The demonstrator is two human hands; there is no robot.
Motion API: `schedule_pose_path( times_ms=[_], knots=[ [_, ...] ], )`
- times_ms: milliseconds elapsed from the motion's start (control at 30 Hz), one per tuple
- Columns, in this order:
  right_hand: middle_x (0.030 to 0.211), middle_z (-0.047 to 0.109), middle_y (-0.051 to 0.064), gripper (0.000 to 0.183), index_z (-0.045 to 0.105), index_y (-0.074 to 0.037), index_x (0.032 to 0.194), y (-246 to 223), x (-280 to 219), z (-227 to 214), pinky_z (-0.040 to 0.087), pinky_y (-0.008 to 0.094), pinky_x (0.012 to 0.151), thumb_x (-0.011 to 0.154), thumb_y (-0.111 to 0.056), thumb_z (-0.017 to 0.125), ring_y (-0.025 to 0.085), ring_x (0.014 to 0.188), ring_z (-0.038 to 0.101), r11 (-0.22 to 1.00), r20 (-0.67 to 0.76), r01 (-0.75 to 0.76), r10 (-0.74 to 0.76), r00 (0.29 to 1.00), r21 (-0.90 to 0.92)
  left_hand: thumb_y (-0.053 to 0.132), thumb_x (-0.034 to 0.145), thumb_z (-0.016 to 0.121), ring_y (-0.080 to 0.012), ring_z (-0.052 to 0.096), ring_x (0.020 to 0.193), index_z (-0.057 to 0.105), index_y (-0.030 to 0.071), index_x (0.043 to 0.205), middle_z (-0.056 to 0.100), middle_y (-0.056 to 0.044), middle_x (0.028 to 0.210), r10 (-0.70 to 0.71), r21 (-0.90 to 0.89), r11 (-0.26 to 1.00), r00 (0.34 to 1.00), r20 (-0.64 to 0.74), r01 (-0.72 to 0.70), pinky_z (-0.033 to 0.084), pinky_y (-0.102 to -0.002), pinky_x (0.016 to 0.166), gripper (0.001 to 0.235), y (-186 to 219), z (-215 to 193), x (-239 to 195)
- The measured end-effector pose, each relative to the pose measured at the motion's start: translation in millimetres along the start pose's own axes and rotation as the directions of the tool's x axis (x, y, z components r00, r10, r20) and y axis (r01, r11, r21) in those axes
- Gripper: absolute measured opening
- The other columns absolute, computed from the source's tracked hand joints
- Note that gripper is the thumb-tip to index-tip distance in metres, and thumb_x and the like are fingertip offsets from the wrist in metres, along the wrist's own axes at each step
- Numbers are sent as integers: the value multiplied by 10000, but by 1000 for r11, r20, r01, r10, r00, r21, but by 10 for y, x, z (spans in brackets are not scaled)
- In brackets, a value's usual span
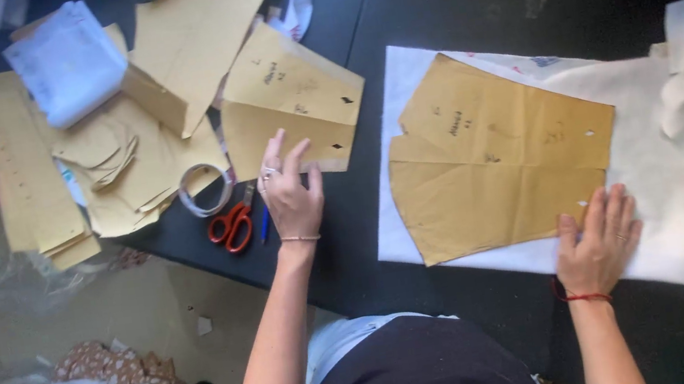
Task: Tracing patterns onto fabric and cutting them out using an electric rotary cutter
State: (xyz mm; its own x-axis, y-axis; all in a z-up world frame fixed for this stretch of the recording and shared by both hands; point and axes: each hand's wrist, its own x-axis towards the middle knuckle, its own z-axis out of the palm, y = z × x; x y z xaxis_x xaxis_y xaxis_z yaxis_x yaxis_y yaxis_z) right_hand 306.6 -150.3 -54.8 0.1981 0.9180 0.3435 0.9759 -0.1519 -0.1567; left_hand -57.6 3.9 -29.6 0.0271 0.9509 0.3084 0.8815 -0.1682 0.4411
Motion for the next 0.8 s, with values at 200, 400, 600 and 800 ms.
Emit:
schedule_pose_path(
  times_ms=[200,400,600,800],
  knots=[
    [1348,360,286,541,458,144,1291,-220,-5,-124,257,572,927,975,-292,402,456,1209,340,1000,22,-2,3,1000,-17,263,715,671,-307,469,1063,458,129,1201,394,-111,1274,-359,146,918,929,-92,369,371,-417,851,548,-636,-342,218],
    [1332,335,266,438,448,42,1249,-1314,248,-141,186,534,1014,851,-94,572,413,1253,296,964,44,110,-125,991,243,291,722,640,-185,568,928,376,228,1234,637,72,856,-485,-26,869,860,158,495,222,-400,897,580,-714,-466,483],
    [1257,441,117,300,520,-198,1135,-2815,569,482,377,469,896,845,-175,450,284,1120,474,593,-39,601,-693,720,537,134,781,643,-160,616,648,514,215,1054,575,-17,752,-548,-460,803,773,-320,378,478,-276,623,313,-974,-500,702],
    [1252,437,115,249,545,-210,1016,-3188,754,852,315,528,943,779,-135,520,271,1172,426,523,-184,731,-744,642,439,97,731,760,-185,522,1037,426,250,1183,441,-59,1155,-681,-634,656,684,-261,410,496,-288,843,583,-1301,-278,702]
  ],
)
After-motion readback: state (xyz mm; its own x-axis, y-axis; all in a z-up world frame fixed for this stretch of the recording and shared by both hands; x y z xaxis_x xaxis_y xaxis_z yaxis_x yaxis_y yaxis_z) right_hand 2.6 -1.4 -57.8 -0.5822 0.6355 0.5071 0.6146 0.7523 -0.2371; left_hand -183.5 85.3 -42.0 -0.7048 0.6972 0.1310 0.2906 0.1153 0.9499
